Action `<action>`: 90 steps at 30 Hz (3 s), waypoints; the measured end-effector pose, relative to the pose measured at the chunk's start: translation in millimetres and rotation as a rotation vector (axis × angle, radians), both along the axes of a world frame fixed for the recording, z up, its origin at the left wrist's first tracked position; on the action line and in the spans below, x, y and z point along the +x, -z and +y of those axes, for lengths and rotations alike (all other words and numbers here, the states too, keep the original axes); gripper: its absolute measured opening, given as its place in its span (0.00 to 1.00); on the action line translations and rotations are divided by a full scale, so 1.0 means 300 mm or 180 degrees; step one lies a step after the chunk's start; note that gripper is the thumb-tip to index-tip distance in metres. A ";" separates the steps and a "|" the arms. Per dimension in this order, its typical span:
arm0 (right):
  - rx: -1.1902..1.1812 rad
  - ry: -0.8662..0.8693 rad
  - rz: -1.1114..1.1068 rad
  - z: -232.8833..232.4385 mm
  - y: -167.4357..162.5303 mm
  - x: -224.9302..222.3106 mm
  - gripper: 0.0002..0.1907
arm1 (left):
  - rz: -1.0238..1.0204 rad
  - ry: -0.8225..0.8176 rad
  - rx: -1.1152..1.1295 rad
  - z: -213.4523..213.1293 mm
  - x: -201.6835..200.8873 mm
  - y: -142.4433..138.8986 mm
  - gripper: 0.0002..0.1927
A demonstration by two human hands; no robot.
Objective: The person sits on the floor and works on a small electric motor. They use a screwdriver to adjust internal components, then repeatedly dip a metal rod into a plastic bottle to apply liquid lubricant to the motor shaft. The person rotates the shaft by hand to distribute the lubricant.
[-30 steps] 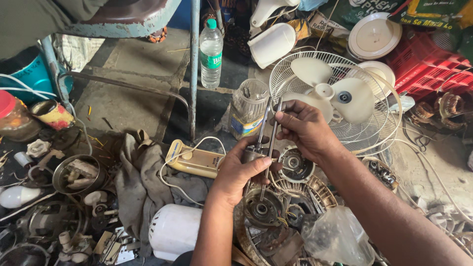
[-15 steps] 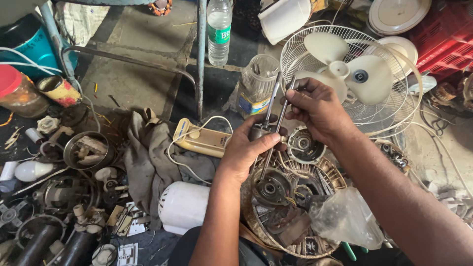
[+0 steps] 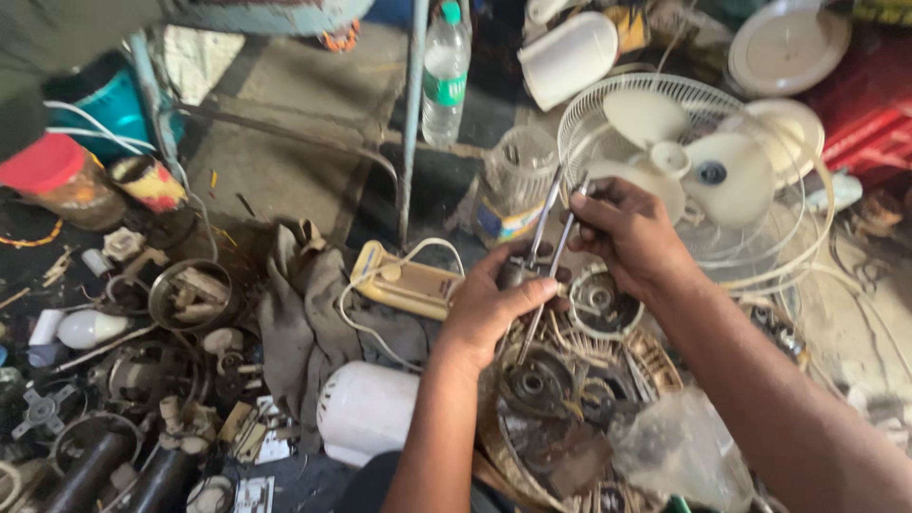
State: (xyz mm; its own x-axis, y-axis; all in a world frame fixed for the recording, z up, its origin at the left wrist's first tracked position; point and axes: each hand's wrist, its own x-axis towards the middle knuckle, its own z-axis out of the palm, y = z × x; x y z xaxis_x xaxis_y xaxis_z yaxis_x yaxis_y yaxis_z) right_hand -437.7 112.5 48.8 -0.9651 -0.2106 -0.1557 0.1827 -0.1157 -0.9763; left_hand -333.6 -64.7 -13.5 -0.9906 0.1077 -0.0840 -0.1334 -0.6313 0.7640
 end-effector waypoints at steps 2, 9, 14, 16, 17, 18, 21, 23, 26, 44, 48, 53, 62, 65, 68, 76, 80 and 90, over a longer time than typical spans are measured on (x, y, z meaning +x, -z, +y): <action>-0.0069 0.0138 0.0136 -0.006 -0.045 -0.030 0.11 | 0.0003 -0.0300 -0.0366 0.005 -0.019 0.013 0.25; 0.0705 0.0829 0.2620 -0.014 -0.183 -0.259 0.17 | -0.0826 -0.2222 -0.0339 -0.071 -0.057 0.047 0.17; 0.1965 0.1328 0.3713 -0.098 -0.058 -0.356 0.16 | -0.0835 -0.2321 0.0003 -0.104 -0.038 0.025 0.17; 0.2579 0.0813 0.4035 -0.124 0.005 -0.369 0.12 | -0.0867 -0.2216 0.0016 -0.097 -0.030 0.011 0.17; 0.2896 0.0559 0.4184 -0.131 0.030 -0.374 0.11 | -0.0885 -0.2143 0.0022 -0.096 -0.026 0.006 0.17; 0.3104 0.0549 0.3917 -0.132 0.051 -0.376 0.10 | -0.0901 -0.2135 0.0001 -0.098 -0.024 0.002 0.17; 0.3539 0.0518 0.3392 -0.114 0.086 -0.385 0.09 | -0.0909 -0.2136 0.0053 -0.107 -0.025 -0.006 0.18; 0.3605 0.0455 0.3421 -0.094 0.096 -0.397 0.10 | -0.0906 -0.2210 0.0251 -0.118 -0.028 -0.009 0.20; 0.3434 0.0002 0.3328 -0.074 0.112 -0.430 0.10 | -0.0991 -0.2291 0.0249 -0.133 -0.026 -0.013 0.19; 0.4363 -0.1838 0.0695 -0.258 0.178 -0.685 0.21 | -0.0805 -0.2267 0.0410 -0.159 0.029 -0.049 0.19; 0.4395 -0.1675 0.1407 -0.230 0.253 -0.700 0.16 | -0.0751 -0.2291 0.0291 -0.155 0.029 -0.036 0.18; 0.4790 -0.2485 0.1943 -0.237 0.301 -0.763 0.15 | -0.0779 -0.2274 0.0346 -0.159 0.028 -0.029 0.18; 0.5027 -0.2357 0.2261 -0.293 0.296 -0.741 0.24 | -0.0806 -0.2196 0.0380 -0.149 0.023 -0.029 0.19; 0.5088 -0.2437 0.1799 -0.285 0.295 -0.757 0.22 | -0.0759 -0.2134 0.0329 -0.149 0.023 -0.026 0.18; 0.5123 -0.2962 0.1343 -0.286 0.299 -0.809 0.24 | -0.0800 -0.2109 0.0272 -0.154 0.025 -0.028 0.19; 0.4808 -0.3843 -0.0243 -0.293 0.376 -0.891 0.21 | -0.0893 -0.1983 0.0399 -0.170 0.028 -0.040 0.22; 0.4763 -0.4170 -0.0339 -0.272 0.382 -0.868 0.17 | -0.0829 -0.1958 0.0466 -0.167 0.028 -0.029 0.20; 0.5241 -0.3746 -0.0238 -0.376 0.319 -0.742 0.14 | -0.0775 -0.2000 0.0350 -0.178 0.029 -0.023 0.20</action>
State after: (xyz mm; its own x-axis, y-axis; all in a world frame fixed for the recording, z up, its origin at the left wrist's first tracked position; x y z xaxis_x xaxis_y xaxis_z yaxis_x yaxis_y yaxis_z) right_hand -660.4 -0.4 -47.1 -0.4758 -0.2517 -0.8428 -0.4724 0.8814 0.0035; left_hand -325.0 -118.2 -6.7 -0.8221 -0.4610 -0.3340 0.1239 -0.7174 0.6855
